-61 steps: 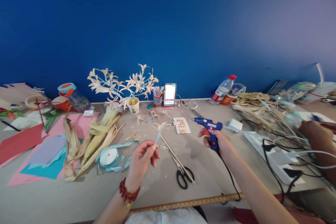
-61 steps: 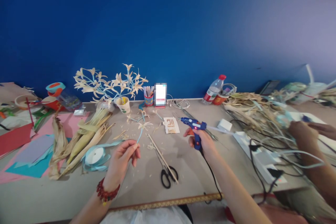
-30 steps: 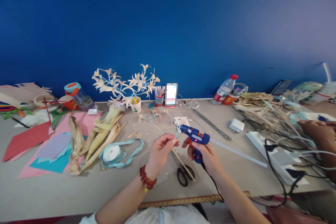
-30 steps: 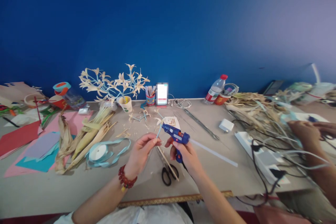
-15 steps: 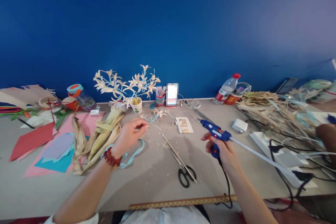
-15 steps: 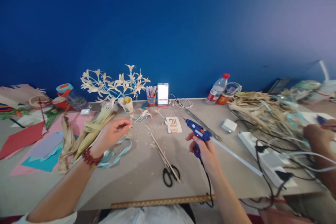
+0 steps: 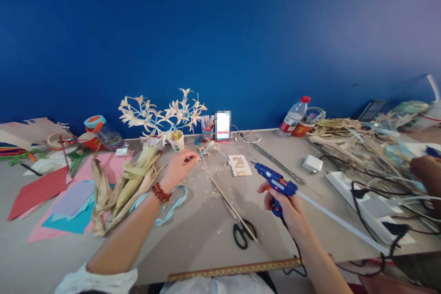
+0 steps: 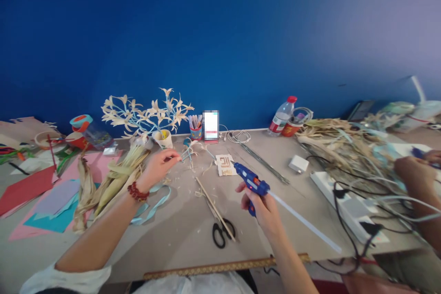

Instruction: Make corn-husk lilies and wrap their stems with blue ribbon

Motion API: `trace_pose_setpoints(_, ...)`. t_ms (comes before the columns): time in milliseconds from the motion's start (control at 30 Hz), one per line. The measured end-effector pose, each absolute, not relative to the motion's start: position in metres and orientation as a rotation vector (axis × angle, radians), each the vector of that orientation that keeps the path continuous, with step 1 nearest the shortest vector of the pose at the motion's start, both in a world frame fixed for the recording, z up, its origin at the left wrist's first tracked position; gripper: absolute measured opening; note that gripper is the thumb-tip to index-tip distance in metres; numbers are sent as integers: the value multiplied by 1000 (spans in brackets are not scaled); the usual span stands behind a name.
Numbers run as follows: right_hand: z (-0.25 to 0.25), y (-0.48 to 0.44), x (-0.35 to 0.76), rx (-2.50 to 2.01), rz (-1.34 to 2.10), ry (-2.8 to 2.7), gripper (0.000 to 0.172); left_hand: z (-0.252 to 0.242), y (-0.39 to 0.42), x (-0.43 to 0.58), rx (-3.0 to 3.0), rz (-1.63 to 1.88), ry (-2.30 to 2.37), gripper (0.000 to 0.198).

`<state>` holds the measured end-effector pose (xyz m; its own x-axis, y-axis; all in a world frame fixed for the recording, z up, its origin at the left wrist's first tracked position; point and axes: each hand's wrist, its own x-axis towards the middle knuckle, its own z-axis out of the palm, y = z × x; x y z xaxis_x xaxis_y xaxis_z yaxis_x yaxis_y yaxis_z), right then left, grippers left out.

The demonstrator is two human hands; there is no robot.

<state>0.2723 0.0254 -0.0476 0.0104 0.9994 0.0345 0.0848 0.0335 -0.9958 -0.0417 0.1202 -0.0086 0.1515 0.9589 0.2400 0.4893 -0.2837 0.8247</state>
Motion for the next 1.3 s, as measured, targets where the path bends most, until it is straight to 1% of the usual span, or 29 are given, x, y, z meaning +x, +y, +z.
trace_pose_setpoints(133,-39,13,255,-1112,1113,-1407,26,5,92,-33,1336,1140,1243,18)
trace_pose_setpoints(267,-26,5,237,-1014,1056,-1620,20,5,66,-16,1076,1221,1079,12)
trace_pose_setpoints(400,-17,5,224,-1034,935,-1790,18,-3,48,-4,928,1236,1007,11)
trace_pose_setpoints(667,-21,5,219,-1125,784,-1876,12,-10,39,2,1016,1305,1032,9)
trace_pose_setpoints(900,-30,5,218,-1190,539,-1936,20,-5,35,1,1130,1278,1090,13)
trace_pose_setpoints(1167,-29,4,218,-1137,497,-1936,19,-4,33,1,1170,1278,1106,13)
trace_pose_setpoints(1300,-25,2,217,-1152,522,-1906,14,-3,32,1,1220,1276,1116,15)
